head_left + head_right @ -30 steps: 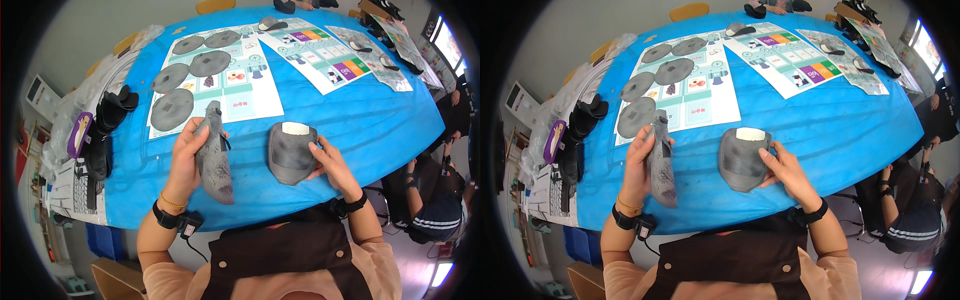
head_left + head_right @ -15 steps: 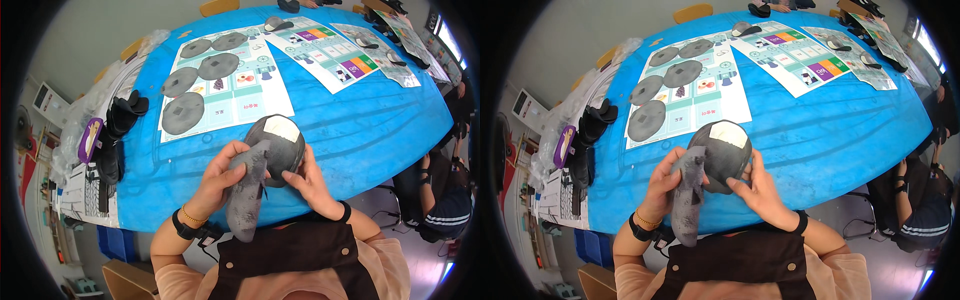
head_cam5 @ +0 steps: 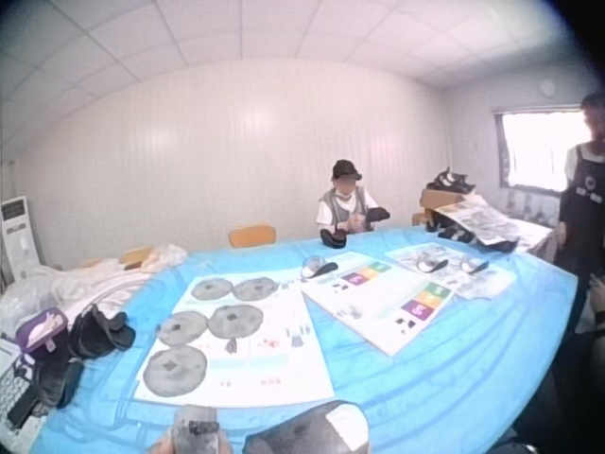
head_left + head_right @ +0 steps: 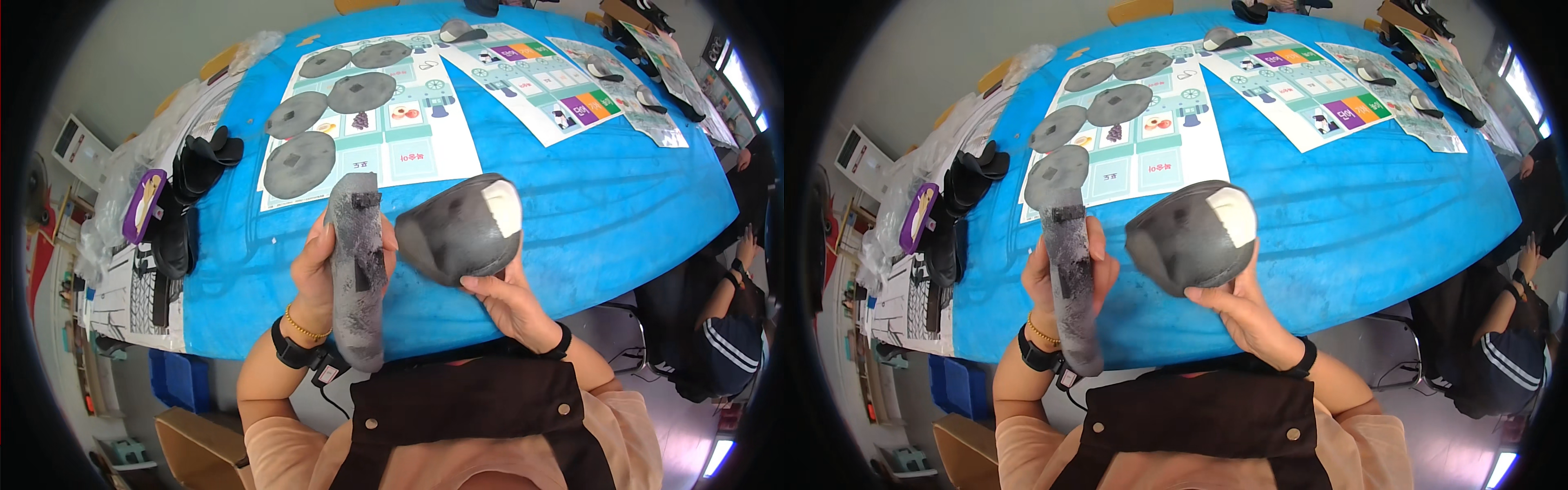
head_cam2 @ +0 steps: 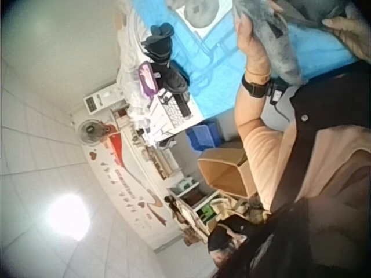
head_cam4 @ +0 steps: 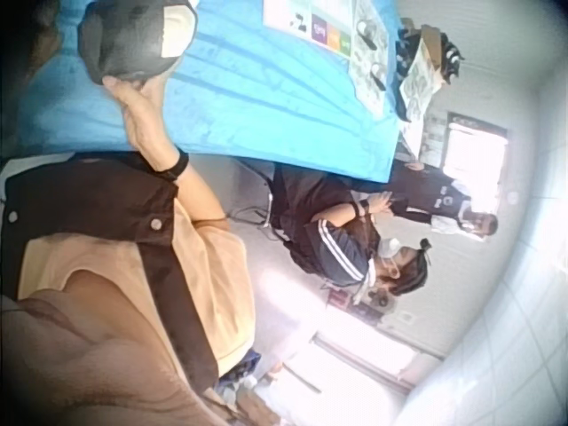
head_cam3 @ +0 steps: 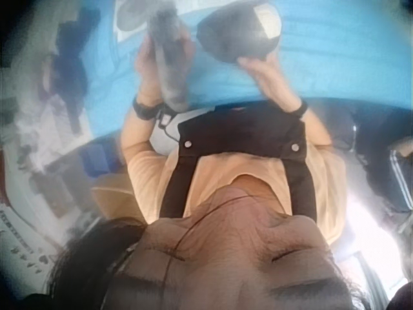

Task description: Inspecting and handling shoe components like heel counters and uppers at a workbench.

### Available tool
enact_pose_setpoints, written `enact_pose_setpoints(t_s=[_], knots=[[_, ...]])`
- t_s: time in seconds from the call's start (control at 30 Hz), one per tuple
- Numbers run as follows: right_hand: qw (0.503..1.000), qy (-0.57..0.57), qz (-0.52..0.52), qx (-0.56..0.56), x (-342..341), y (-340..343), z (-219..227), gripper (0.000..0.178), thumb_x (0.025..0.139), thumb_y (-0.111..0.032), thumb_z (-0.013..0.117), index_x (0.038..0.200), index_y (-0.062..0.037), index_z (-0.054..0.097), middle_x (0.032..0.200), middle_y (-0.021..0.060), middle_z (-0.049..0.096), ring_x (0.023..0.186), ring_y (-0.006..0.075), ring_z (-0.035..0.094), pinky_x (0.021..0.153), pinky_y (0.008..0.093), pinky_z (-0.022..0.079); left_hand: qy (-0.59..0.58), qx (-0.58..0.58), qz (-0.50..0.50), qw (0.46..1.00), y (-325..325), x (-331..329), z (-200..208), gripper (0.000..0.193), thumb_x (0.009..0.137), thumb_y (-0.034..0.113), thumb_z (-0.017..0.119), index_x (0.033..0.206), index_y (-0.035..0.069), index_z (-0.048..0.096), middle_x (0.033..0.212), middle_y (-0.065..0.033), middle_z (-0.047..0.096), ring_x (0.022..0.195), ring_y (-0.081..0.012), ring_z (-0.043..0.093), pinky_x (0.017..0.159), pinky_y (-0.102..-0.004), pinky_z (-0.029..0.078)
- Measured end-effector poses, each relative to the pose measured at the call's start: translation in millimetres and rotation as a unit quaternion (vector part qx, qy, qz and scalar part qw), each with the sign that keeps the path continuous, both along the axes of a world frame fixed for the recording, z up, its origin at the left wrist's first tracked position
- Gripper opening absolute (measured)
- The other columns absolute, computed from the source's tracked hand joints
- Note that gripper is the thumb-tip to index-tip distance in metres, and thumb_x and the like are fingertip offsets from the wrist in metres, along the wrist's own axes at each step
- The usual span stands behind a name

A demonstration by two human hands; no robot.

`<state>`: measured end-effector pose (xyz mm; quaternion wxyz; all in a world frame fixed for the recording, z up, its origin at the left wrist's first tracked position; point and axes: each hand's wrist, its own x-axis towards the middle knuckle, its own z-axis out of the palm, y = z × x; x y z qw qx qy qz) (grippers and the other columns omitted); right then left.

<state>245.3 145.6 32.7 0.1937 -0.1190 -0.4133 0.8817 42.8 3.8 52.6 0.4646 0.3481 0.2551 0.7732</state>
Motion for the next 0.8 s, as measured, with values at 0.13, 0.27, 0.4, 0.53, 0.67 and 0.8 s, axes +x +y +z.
enact_pose_setpoints(t_s=[0.13,0.27,0.4,0.53,0.67,0.8], knots=[[0.995,0.027,-0.085,0.035,-2.2,-3.0,-0.7,0.107,0.084,0.011,0.065,0.155,-0.0256,-0.006,0.153,0.013,0.023,0.146,0.0264,0.027,0.118,0.0411,0.028,0.049,-0.021,0.089,0.995,6.1,4.0,-1.2,0.058,0.097,0.045,0.053,0.128,-0.003,0.046,0.097,-0.021,0.065,0.072,-0.0216,0.065,0.068,-0.0361,0.06],[0.992,0.055,-0.112,0.03,-1.4,-6.9,-8.1,0.105,0.083,0.012,0.065,0.153,-0.0268,-0.002,0.152,0.0121,0.023,0.146,0.0261,0.027,0.119,0.0426,0.027,0.002,-0.052,0.096,0.994,5.6,7.5,-5.4,0.051,0.1,0.041,0.049,0.127,-0.002,0.047,0.1,-0.0199,0.065,0.074,-0.022,0.066,0.068,-0.034,0.059],[0.991,0.082,-0.102,0.033,-3.1,-13.8,-15.9,0.102,0.083,0.013,0.065,0.155,-0.0213,0.001,0.152,0.0116,0.025,0.145,0.0262,0.028,0.118,0.0441,0.028,-0.01,-0.049,0.032,0.998,2.2,7.5,-6.2,0.048,0.101,0.041,0.047,0.127,0.0,0.048,0.1,-0.0186,0.065,0.077,-0.022,0.066,0.067,-0.0327,0.058],[0.997,0.025,-0.024,0.063,-1.4,-14.0,-16.2,0.085,0.091,-0.015,0.066,0.157,-0.0098,0.012,0.153,0.0138,0.032,0.143,0.0294,0.034,0.117,0.0474,0.032,-0.021,-0.022,0.02,0.999,2.6,3.9,-5.8,0.046,0.102,0.04,0.046,0.126,0.001,0.049,0.102,-0.018,0.066,0.079,-0.0216,0.066,0.067,-0.0324,0.058],[0.989,0.087,0.121,-0.003,7.7,-0.5,-19.4,0.099,0.09,-0.063,0.058,0.158,-0.0047,0.016,0.156,0.0211,0.034,0.144,0.043,0.035,0.114,0.0551,0.036,-0.059,-0.03,0.036,0.997,4.3,-1.7,-12.0,0.044,0.103,0.037,0.045,0.128,0.002,0.049,0.103,-0.0175,0.066,0.081,-0.0216,0.067,0.076,-0.0344,0.057],[0.968,0.093,0.186,-0.143,19.1,14.3,-18.2,0.123,0.077,-0.087,0.05,0.16,-0.0047,0.012,0.159,0.0269,0.029,0.143,0.0568,0.027,0.112,0.0611,0.038,-0.054,-0.06,0.042,0.996,1.6,1.2,-14.4,0.046,0.103,0.036,0.045,0.134,0.002,0.048,0.104,-0.0171,0.067,0.084,-0.0221,0.067,0.085,-0.0372,0.055]])
